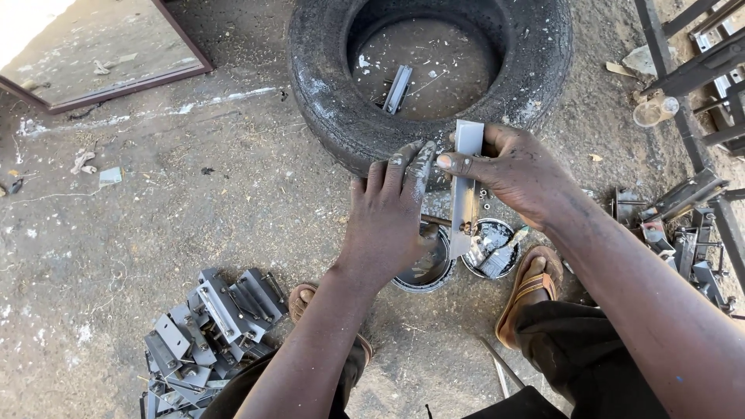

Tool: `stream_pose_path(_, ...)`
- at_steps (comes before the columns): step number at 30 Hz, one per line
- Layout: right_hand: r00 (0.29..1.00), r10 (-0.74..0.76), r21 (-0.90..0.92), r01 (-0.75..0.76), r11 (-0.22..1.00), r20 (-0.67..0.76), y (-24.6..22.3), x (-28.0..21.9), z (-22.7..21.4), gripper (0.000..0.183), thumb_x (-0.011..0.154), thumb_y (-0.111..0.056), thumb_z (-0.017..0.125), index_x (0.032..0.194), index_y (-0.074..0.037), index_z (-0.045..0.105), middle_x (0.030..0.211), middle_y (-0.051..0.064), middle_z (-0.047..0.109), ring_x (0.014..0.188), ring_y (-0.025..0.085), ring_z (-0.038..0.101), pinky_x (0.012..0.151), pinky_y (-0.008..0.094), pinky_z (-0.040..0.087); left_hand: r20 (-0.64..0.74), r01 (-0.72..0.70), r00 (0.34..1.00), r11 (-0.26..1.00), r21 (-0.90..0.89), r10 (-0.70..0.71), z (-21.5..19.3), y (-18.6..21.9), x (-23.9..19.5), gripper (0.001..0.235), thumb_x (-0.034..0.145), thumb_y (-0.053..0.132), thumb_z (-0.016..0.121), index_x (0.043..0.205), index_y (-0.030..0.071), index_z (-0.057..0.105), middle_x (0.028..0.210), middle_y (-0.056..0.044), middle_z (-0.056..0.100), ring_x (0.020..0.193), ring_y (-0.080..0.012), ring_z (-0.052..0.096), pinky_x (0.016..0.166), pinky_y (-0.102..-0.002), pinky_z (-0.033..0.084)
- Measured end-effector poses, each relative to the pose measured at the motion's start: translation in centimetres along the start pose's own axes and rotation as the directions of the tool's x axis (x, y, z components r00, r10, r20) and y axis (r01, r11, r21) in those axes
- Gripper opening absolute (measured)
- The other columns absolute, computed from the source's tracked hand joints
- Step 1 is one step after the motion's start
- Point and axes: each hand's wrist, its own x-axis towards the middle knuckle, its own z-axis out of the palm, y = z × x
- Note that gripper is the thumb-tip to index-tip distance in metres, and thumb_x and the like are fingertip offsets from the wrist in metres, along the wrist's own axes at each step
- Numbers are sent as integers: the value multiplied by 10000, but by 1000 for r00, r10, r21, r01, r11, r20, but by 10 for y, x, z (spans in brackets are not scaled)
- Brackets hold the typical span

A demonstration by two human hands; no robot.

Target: The person assembles metal brackets by inserting bolts through holes and tightening nuts by hand. They handle multiple brackets one at a time, pick up nuts from the floor, and place finished assemblies into a pile.

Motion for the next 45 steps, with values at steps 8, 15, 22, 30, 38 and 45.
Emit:
stream_pose_path(8,979,186,67,-192,979,87,10,9,-12,605,842,-223,789,1335,71,594,1012,199,674,891,291,649,783,391,505,109,-21,994,999,32,17,1,1,3,874,689,504,866,1363,45,552,1342,-175,432,1250,-357,409,923,-513,423)
stream_pose_path(15,914,338,231,-387,893,225,35,31,-25,818,800,-295,781,1483,17,454,1020,152,646,835,236,693,950,454,526,117,-1,993,991,-131,17,1,0,2,883,708,668,741,1272,7,585,1113,-156,564,1102,-316,562,889,-483,451)
stream_pose_path(22,929,348,-255,-309,916,127,26,27,-17,795,966,-429,584,1583,-28,282,1492,352,441,1405,554,403,1131,697,351,120,100,987,994,45,-105,14,-28,1,819,610,653,759,1099,3,669,933,-125,648,918,-339,706,819,-535,541)
stream_pose_path(30,961,143,-564,15,826,235,15,0,11,516,974,-318,618,1394,-18,607,1257,249,626,1219,424,626,1022,555,477,361,734,669,654,-183,-650,-39,-53,-7,893,662,553,723,1251,-94,545,1167,-307,645,1129,-525,657,938,-585,533)
stream_pose_path(38,823,-495,-711,523,471,278,47,-1,35,212,925,-209,755,1090,-77,736,948,100,566,807,266,662,622,394,597,463,799,586,569,-194,-665,-17,-56,-4,844,754,651,587,1273,-15,557,1190,-282,689,1192,-458,651,967,-541,532)
stream_pose_path(45,778,-507,-877,473,85,371,66,11,52,40,889,-272,788,899,-234,792,856,-36,574,864,143,662,748,292,618,508,744,620,653,-139,-598,-25,-31,1,839,789,703,539,1242,-3,569,1141,-288,700,1183,-467,654,926,-533,551)
